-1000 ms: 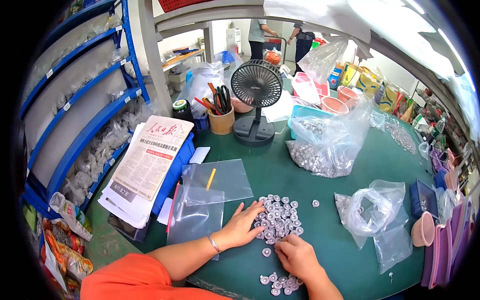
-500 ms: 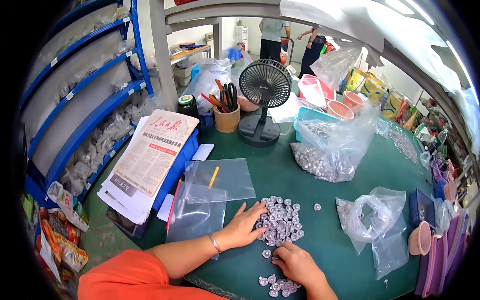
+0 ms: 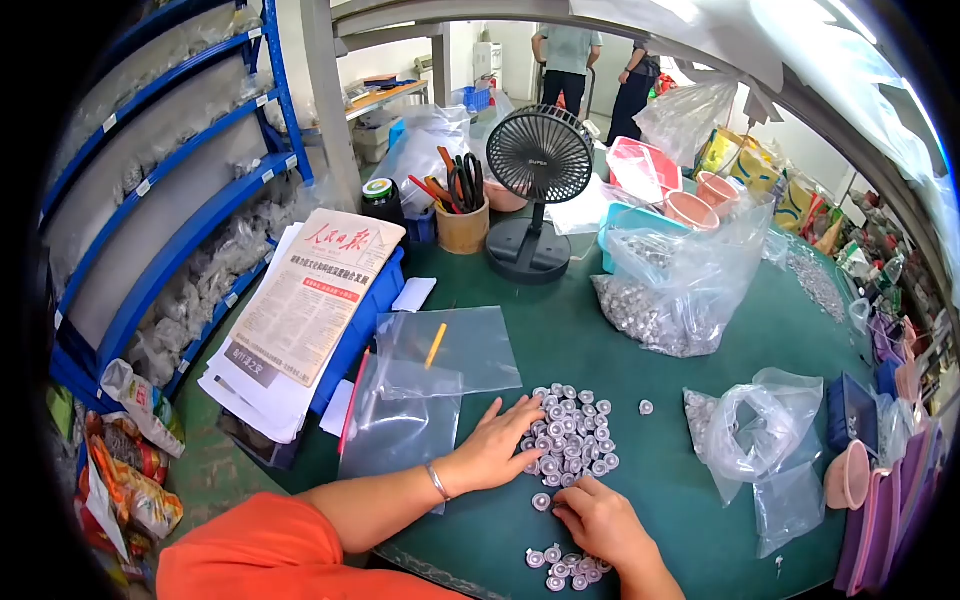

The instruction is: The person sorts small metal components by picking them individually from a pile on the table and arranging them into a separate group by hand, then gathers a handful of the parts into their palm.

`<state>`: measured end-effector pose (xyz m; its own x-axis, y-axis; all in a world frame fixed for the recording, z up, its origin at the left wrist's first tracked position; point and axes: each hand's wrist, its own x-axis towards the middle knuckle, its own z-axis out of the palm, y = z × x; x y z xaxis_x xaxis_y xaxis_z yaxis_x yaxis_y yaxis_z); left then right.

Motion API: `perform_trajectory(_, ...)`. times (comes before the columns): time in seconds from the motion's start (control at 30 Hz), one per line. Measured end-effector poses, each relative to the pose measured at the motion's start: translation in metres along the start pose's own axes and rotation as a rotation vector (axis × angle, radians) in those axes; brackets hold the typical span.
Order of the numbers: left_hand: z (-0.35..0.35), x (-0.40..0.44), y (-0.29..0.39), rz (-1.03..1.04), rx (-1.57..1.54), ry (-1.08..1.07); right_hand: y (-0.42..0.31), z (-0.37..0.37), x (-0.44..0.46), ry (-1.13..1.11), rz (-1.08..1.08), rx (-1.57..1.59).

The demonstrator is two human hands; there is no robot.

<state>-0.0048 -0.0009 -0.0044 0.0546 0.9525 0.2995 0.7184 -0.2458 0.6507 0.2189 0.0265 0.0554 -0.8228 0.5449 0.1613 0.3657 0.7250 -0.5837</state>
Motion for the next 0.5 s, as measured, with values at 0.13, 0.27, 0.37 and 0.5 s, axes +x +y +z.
perform_trajectory(0.13,-0.0002,0.0006,0.0002,0.005,-0.004,0.014,0.0019,0.0003,0.0006,-0.008,0.007,0.005)
perform_trajectory(0.27,-0.0015,0.001,0.001,-0.005,-0.014,-0.002,0.004,0.0029,0.0009,0.007,0.002,-0.001)
perform_trajectory(0.37,-0.0016,0.0014,0.0017,-0.009,-0.013,0.0,0.0037,0.0025,0.0014,0.017,-0.004,0.009)
perform_trajectory(0.5,-0.0016,0.0009,0.0004,-0.002,-0.018,-0.004,0.0041,0.0036,0.0016,0.01,-0.001,0.011)
